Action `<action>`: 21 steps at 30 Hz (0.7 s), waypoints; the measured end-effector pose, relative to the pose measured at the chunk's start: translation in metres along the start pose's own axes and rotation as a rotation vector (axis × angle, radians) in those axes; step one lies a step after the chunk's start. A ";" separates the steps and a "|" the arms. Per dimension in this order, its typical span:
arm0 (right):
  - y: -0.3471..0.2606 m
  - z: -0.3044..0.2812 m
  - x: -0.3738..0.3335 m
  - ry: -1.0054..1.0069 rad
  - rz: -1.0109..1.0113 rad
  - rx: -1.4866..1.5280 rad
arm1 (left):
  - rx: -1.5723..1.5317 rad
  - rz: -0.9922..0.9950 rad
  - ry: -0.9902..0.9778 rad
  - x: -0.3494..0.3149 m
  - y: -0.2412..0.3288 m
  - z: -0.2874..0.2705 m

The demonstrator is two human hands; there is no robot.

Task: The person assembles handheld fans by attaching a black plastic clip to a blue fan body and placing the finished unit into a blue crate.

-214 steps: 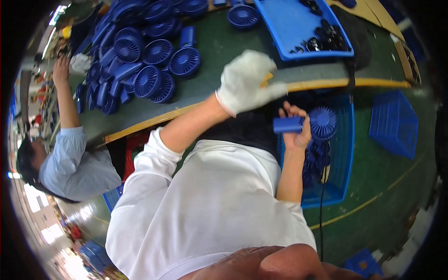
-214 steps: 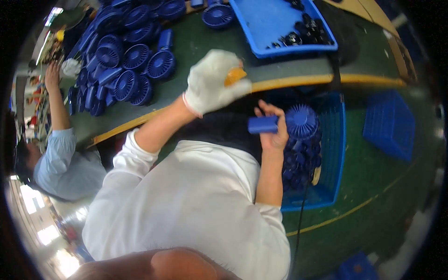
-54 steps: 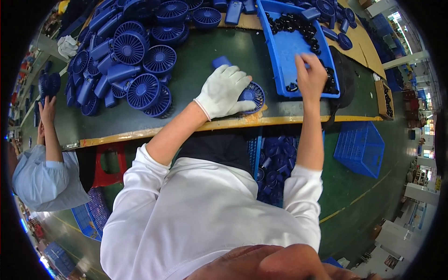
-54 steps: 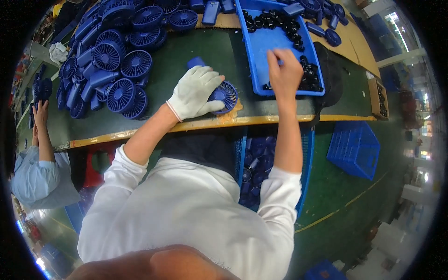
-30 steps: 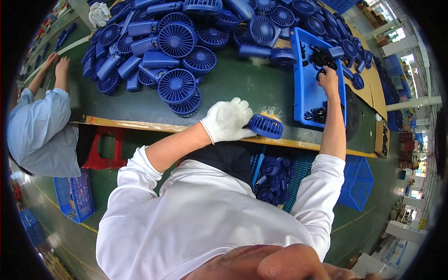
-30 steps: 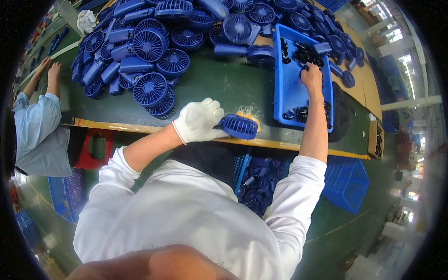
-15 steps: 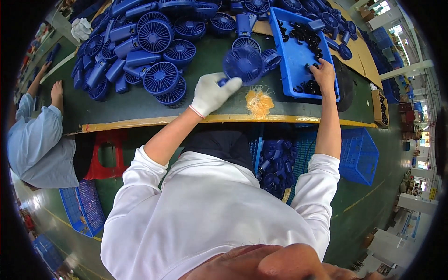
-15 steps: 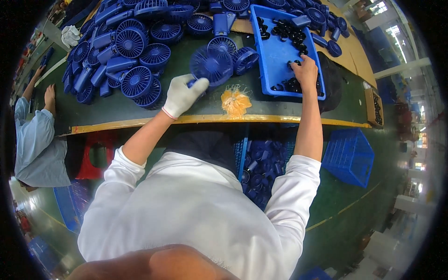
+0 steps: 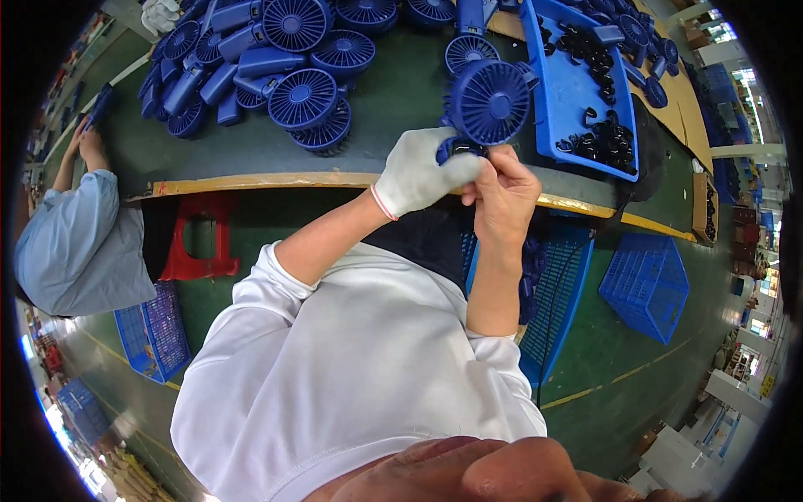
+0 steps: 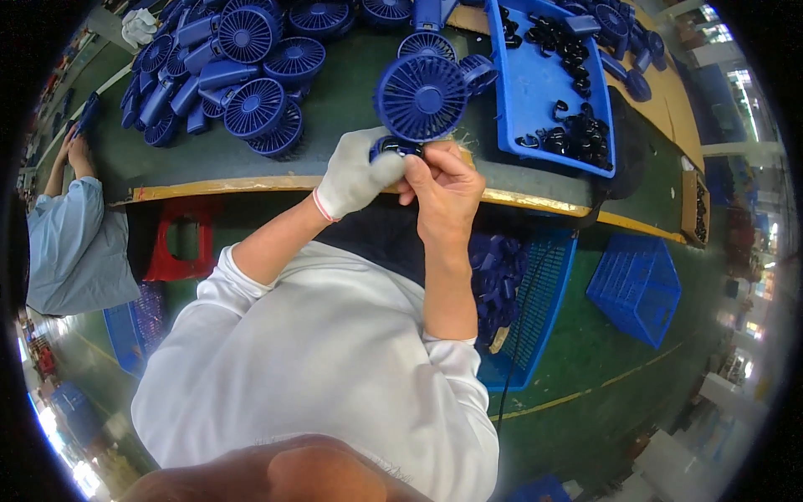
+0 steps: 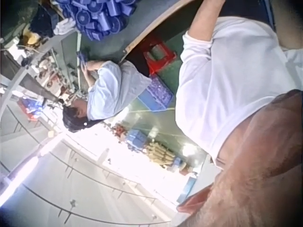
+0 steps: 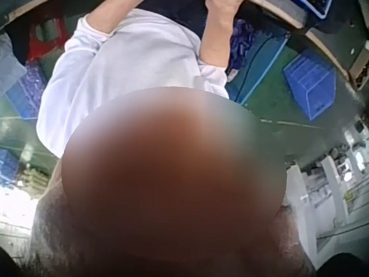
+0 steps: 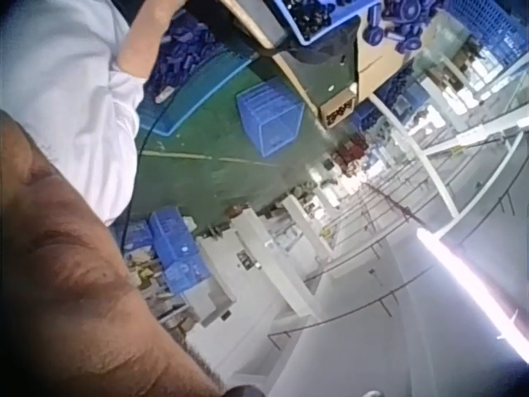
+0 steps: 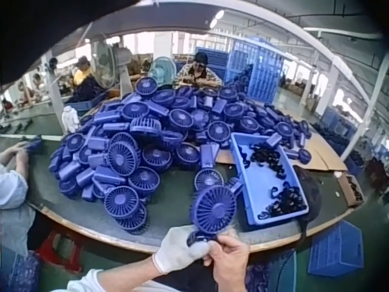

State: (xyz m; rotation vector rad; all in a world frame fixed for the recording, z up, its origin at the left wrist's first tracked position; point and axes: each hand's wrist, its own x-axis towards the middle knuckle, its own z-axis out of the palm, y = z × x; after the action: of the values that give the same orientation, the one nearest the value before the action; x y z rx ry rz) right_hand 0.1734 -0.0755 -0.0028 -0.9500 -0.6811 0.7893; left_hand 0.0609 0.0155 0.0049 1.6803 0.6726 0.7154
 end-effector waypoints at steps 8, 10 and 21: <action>0.019 -0.018 -0.017 0.235 0.021 -0.042 | 0.239 0.065 -0.031 -0.001 -0.008 0.011; 0.025 -0.024 -0.021 0.214 0.024 -0.082 | 0.192 0.087 0.012 -0.003 -0.015 0.017; 0.009 -0.019 -0.024 0.261 0.376 0.098 | -0.532 -0.496 -0.423 -0.012 0.003 0.032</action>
State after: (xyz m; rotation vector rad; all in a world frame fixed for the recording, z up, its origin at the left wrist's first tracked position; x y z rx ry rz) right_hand 0.1728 -0.1005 -0.0227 -1.0832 -0.2356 0.9964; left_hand 0.0774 -0.0138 0.0012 1.0608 0.5063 0.1465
